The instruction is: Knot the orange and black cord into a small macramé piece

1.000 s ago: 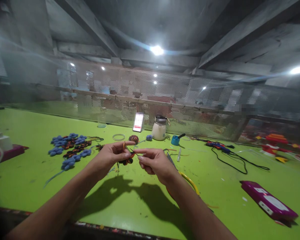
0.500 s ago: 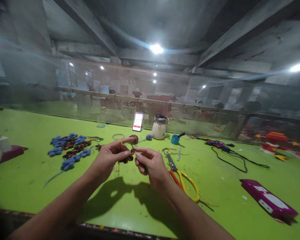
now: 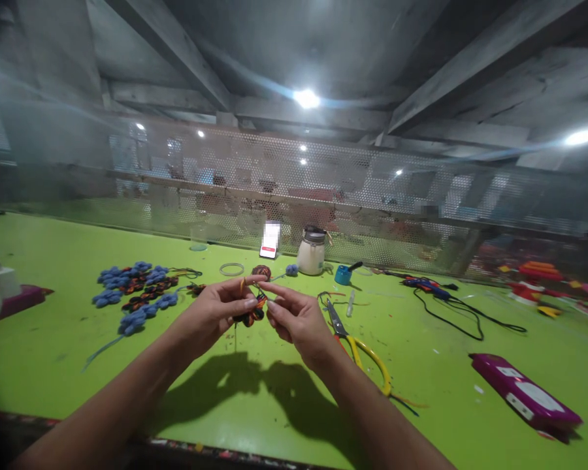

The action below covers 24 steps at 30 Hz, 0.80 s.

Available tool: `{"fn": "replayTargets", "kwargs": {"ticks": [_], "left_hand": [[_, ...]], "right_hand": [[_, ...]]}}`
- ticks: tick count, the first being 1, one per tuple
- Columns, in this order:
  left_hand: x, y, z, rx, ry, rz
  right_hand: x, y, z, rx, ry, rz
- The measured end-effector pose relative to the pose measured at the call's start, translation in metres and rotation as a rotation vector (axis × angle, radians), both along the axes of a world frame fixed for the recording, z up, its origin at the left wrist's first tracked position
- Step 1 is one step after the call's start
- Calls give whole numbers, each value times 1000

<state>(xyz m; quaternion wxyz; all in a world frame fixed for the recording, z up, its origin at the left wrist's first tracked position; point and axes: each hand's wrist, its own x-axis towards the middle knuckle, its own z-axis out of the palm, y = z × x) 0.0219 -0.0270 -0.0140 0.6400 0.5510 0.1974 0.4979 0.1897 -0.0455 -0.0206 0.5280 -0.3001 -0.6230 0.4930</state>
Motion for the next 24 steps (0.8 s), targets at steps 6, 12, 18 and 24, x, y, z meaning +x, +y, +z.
{"fn": "replayTargets", "kwargs": {"ticks": [6, 12, 18, 24], "left_hand": [[-4, 0, 2, -78, -36, -121], [-7, 2, 1, -117, 5, -96], [-7, 4, 0, -115, 67, -43], [-5, 7, -2, -101, 115, -37]], "right_hand": [[7, -3, 6, 45, -64, 39], [10, 0, 6, 12, -74, 32], [14, 3, 8, -90, -86, 54], [17, 3, 10, -142, -110, 90]]}}
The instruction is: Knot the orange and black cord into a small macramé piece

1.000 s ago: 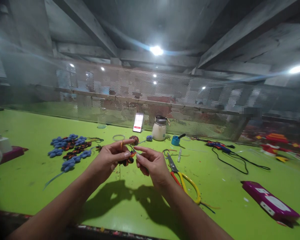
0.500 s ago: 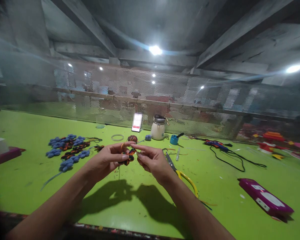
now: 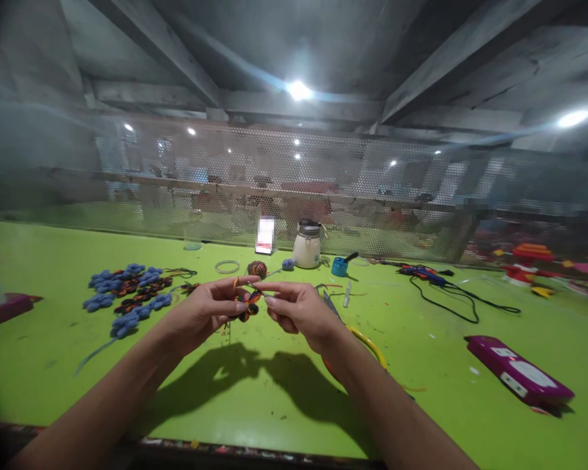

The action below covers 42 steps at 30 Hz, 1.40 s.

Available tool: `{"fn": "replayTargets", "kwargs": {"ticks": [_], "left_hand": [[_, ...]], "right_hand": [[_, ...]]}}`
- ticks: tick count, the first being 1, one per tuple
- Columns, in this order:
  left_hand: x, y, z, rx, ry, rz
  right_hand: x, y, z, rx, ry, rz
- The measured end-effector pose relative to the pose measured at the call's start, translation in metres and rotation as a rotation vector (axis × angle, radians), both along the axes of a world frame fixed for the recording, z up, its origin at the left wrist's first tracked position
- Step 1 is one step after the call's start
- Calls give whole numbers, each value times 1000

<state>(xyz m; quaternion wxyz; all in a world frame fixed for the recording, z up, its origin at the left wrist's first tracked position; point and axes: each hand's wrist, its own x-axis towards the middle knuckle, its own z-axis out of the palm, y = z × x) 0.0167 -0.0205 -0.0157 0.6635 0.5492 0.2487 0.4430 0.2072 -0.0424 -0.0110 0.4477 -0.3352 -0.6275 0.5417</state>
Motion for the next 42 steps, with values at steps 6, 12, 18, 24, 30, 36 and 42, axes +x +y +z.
{"fn": "replayTargets", "kwargs": {"ticks": [6, 12, 18, 24, 30, 36, 42], "left_hand": [[1, -2, 1, 0, 26, -8], [1, -3, 2, 8, 17, -16], [0, 0, -1, 1, 4, -13], [0, 0, 0, -5, 1, -19], [0, 1, 0, -17, -2, -27], [-1, 2, -2, -8, -24, -30], [0, 1, -1, -20, -17, -13]], "right_hand": [[1, -1, 3, -30, -28, 9], [0, 0, 3, -40, -2, 52], [-3, -2, 3, -41, -9, -51], [-3, -2, 3, -8, -37, -77], [-3, -1, 2, -5, -33, -70], [-2, -2, 5, -25, -41, -77], [-1, -2, 3, -7, -40, -69]]}}
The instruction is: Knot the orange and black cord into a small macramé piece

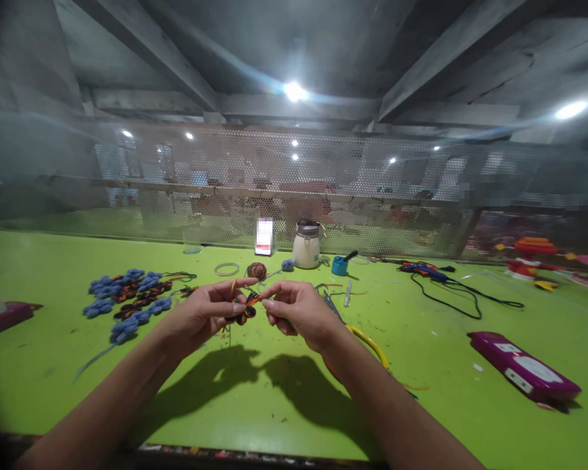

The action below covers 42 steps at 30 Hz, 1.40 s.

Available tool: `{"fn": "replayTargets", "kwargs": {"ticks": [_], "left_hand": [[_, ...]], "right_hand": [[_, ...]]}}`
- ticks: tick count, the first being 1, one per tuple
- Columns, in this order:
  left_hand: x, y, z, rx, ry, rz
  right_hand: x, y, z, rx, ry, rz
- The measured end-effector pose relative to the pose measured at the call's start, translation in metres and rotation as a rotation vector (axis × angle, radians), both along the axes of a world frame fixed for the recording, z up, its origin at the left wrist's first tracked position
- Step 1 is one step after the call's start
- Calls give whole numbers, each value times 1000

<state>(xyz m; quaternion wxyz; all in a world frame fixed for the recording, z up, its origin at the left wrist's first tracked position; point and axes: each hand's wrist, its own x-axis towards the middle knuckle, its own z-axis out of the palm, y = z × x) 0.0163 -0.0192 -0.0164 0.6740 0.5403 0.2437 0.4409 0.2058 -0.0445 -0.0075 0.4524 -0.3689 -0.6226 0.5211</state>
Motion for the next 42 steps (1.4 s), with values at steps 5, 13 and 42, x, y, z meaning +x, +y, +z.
{"fn": "replayTargets", "kwargs": {"ticks": [5, 13, 42], "left_hand": [[0, -1, -1, 16, 13, 8], [0, 0, -2, 19, -1, 5], [1, -4, 3, -13, -2, 31]], "right_hand": [[0, 0, 0, 10, -12, -2], [0, 0, 0, 9, -12, -12], [-3, -2, 0, 5, -5, -56]]}}
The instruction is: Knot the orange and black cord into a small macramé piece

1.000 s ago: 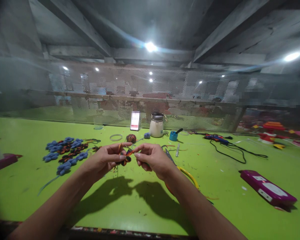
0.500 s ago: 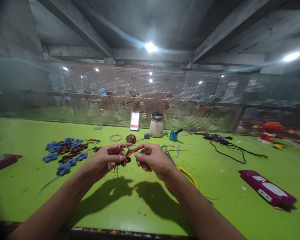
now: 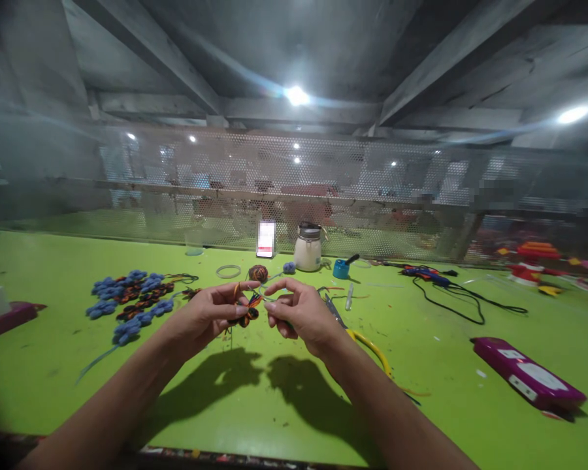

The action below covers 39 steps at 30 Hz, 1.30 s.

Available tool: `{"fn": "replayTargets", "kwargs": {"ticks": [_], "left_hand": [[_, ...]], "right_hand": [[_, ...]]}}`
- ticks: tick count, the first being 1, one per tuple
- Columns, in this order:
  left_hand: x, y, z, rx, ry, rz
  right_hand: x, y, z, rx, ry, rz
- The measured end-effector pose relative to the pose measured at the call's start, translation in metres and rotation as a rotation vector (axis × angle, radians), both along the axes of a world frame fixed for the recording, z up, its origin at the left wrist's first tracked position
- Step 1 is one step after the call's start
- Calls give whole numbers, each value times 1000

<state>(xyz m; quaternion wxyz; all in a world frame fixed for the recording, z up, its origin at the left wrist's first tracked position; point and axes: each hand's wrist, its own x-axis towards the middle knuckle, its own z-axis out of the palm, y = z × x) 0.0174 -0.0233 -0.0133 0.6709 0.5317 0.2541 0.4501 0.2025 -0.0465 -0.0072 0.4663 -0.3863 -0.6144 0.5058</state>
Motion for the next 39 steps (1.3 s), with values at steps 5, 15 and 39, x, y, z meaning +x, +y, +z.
{"fn": "replayTargets", "kwargs": {"ticks": [5, 15, 39], "left_hand": [[-1, 1, -1, 8, 7, -12], [-1, 2, -3, 6, 3, -16], [0, 4, -5, -26, -13, -58]], "right_hand": [[0, 0, 1, 5, -5, 11], [1, 2, -2, 15, -3, 22], [-2, 1, -3, 60, 4, 61]]}}
